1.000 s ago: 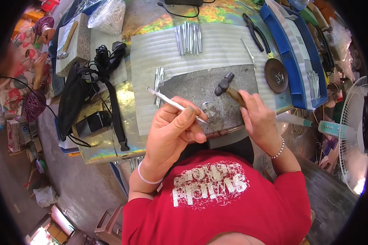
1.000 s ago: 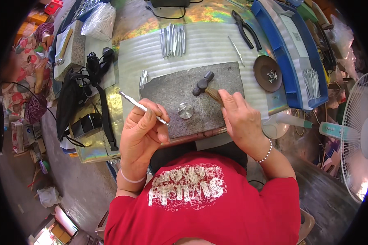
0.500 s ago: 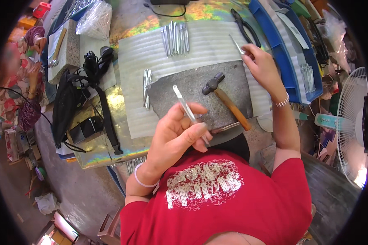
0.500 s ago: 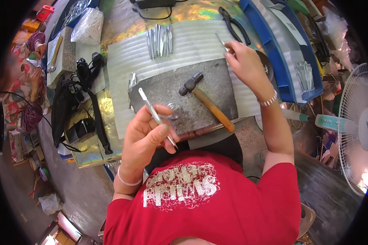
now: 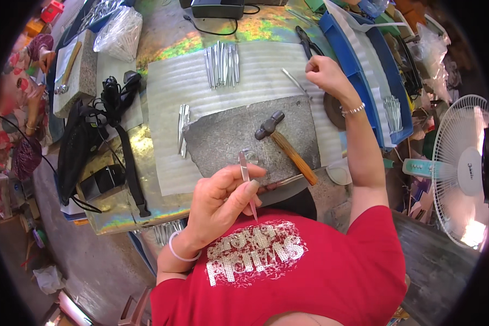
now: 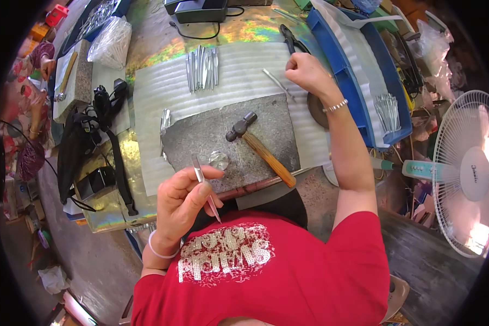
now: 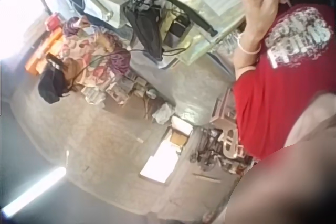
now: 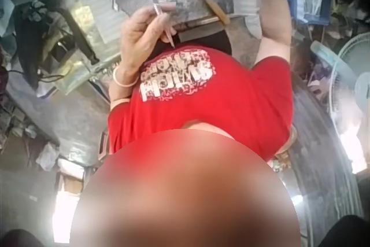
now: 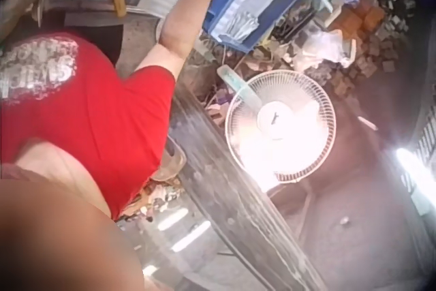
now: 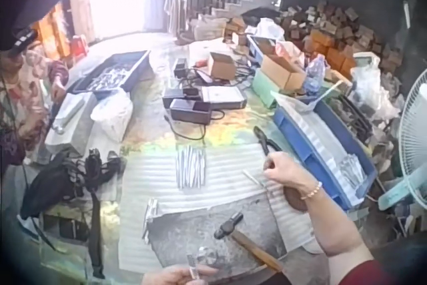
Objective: Stamping designs into small metal strips using a hammer and a metal punch on a stone block.
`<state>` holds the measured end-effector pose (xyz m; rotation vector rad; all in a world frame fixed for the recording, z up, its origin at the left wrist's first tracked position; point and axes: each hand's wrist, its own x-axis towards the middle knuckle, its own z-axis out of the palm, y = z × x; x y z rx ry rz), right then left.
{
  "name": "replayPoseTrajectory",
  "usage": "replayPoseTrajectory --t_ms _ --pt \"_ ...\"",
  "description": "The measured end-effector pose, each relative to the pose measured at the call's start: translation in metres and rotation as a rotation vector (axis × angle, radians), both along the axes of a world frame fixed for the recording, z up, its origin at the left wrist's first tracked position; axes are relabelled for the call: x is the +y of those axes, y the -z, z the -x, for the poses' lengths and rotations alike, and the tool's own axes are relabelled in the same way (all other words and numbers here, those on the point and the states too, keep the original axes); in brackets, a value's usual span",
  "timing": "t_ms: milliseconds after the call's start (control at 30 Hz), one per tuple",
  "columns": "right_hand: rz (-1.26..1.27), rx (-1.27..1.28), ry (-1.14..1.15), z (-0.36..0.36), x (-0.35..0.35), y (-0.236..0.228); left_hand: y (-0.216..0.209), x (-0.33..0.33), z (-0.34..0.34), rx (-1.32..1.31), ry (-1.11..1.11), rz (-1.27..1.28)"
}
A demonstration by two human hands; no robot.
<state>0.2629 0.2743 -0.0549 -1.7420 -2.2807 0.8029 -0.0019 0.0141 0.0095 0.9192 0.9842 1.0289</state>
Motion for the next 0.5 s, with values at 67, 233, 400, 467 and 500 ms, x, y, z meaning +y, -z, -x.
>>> replayPoseTrajectory --t_ms 67,233,400,467,500 --pt "-0.026 0.121 0.046 -0.002 -0.012 0.0 0.004 0.003 -0.002 0.027 -0.003 -0.044" --pt "-0.042 0.103 -0.118 0.023 -0.003 0.009 0.015 0.007 -0.014 0.032 -0.007 -0.115" --pt "0.094 -0.022 -0.215 0.029 0.017 0.012 0.012 0.002 -0.011 -0.017 -0.031 -0.086" --pt "-0.006 0.064 -0.197 0.024 0.011 0.009 0.01 -0.001 -0.008 -0.042 -0.049 -0.064" --pt "-0.072 0.097 -0.163 0.02 0.0 0.0 0.011 -0.002 -0.006 -0.071 -0.059 -0.044"
